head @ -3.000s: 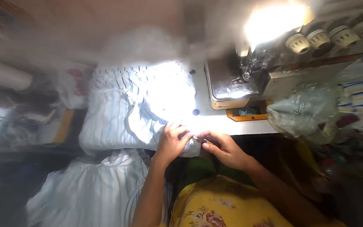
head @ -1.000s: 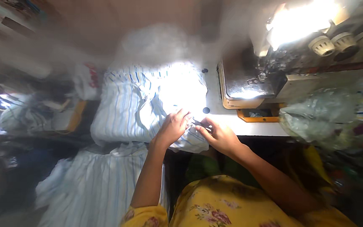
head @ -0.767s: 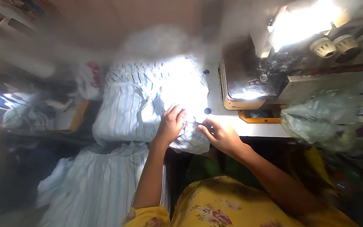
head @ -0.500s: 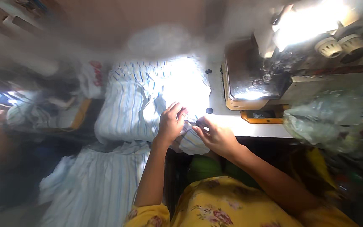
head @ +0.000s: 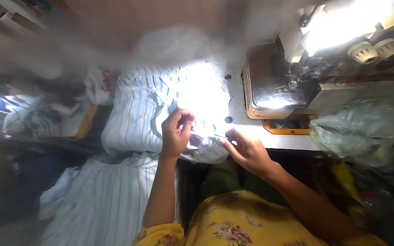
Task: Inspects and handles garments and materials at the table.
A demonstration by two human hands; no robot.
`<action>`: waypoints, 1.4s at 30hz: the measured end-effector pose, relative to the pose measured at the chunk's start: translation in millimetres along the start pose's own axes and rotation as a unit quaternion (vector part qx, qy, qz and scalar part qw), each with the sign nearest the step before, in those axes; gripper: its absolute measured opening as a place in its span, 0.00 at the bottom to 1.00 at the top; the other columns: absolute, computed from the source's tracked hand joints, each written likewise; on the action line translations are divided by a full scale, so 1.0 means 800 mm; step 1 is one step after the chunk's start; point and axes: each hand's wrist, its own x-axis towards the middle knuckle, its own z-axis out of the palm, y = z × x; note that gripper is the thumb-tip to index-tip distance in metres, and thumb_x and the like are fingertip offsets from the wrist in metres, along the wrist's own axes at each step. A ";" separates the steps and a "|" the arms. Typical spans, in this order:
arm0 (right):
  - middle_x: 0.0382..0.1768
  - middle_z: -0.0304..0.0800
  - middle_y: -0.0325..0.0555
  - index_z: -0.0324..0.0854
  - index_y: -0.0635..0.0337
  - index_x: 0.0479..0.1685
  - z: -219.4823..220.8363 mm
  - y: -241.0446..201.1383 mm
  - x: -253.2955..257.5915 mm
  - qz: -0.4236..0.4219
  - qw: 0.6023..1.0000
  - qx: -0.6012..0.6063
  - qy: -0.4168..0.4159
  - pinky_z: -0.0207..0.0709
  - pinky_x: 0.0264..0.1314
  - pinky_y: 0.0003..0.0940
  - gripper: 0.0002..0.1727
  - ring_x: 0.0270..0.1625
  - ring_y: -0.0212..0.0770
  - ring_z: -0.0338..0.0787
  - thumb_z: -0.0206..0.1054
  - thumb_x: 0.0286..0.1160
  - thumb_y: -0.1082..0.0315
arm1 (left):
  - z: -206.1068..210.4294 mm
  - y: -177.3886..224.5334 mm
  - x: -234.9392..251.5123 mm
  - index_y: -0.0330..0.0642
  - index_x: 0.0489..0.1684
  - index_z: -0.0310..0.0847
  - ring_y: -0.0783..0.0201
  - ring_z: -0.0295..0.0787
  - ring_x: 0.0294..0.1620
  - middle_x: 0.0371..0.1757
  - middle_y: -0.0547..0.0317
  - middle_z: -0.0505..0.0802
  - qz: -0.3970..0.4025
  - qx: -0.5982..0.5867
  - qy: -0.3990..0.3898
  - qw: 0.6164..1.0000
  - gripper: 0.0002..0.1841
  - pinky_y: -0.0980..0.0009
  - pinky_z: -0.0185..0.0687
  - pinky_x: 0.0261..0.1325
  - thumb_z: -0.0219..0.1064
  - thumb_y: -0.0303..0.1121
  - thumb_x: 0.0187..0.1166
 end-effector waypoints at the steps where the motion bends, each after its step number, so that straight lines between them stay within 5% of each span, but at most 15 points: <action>1: 0.22 0.83 0.40 0.86 0.65 0.39 -0.005 0.002 -0.004 -0.002 1.000 -0.010 0.012 0.69 0.24 0.24 0.18 0.20 0.29 0.75 0.62 0.81 0.56 | 0.001 0.002 0.001 0.33 0.40 0.81 0.84 0.83 0.31 0.35 0.67 0.87 0.003 -0.003 0.001 1.000 0.02 0.86 0.84 0.38 0.63 0.21 0.79; 18: 0.21 0.85 0.42 0.88 0.61 0.36 -0.003 -0.001 -0.018 -0.008 0.998 -0.043 -0.034 0.74 0.24 0.31 0.19 0.22 0.35 0.83 0.59 0.80 0.54 | 0.014 0.024 0.007 0.36 0.40 0.79 0.83 0.85 0.32 0.34 0.70 0.87 0.038 -0.033 0.008 0.999 0.02 0.85 0.86 0.39 0.63 0.21 0.80; 26: 0.19 0.80 0.38 0.87 0.61 0.37 -0.018 0.002 -0.021 0.000 0.999 0.006 -0.039 0.69 0.24 0.24 0.19 0.20 0.28 0.75 0.60 0.81 0.55 | 0.013 0.024 0.009 0.36 0.41 0.79 0.83 0.84 0.31 0.34 0.69 0.87 0.047 -0.027 0.012 0.998 0.02 0.85 0.85 0.38 0.62 0.21 0.80; 29: 0.19 0.82 0.39 0.87 0.61 0.36 -0.012 -0.004 -0.021 -0.003 0.998 -0.016 -0.056 0.73 0.24 0.29 0.20 0.21 0.32 0.80 0.59 0.81 0.53 | 0.016 0.024 0.010 0.36 0.41 0.79 0.83 0.84 0.32 0.35 0.69 0.87 0.046 -0.036 0.011 0.998 0.02 0.85 0.86 0.38 0.62 0.20 0.80; 32: 0.18 0.83 0.44 0.86 0.61 0.32 -0.006 -0.012 -0.018 -0.019 0.997 -0.056 -0.057 0.74 0.22 0.37 0.18 0.21 0.40 0.85 0.60 0.80 0.56 | 0.010 0.028 0.008 0.38 0.41 0.80 0.83 0.85 0.32 0.34 0.71 0.87 0.050 -0.040 0.010 0.998 0.02 0.84 0.86 0.39 0.63 0.22 0.81; 37: 0.17 0.79 0.39 0.86 0.60 0.35 -0.019 -0.014 -0.017 -0.043 0.997 -0.031 -0.063 0.70 0.21 0.30 0.19 0.18 0.33 0.79 0.60 0.80 0.54 | -0.030 0.042 0.001 0.53 0.44 0.81 0.85 0.87 0.32 0.35 0.83 0.89 0.046 -0.017 0.040 0.998 0.04 0.85 0.88 0.37 0.62 0.31 0.87; 42: 0.18 0.82 0.41 0.86 0.61 0.37 -0.010 -0.019 -0.014 -0.058 0.994 -0.053 -0.070 0.72 0.21 0.34 0.19 0.19 0.38 0.83 0.61 0.79 0.53 | -0.023 0.045 0.003 0.51 0.43 0.81 0.84 0.86 0.31 0.36 0.80 0.86 0.054 -0.027 0.044 0.997 0.04 0.84 0.88 0.37 0.62 0.30 0.86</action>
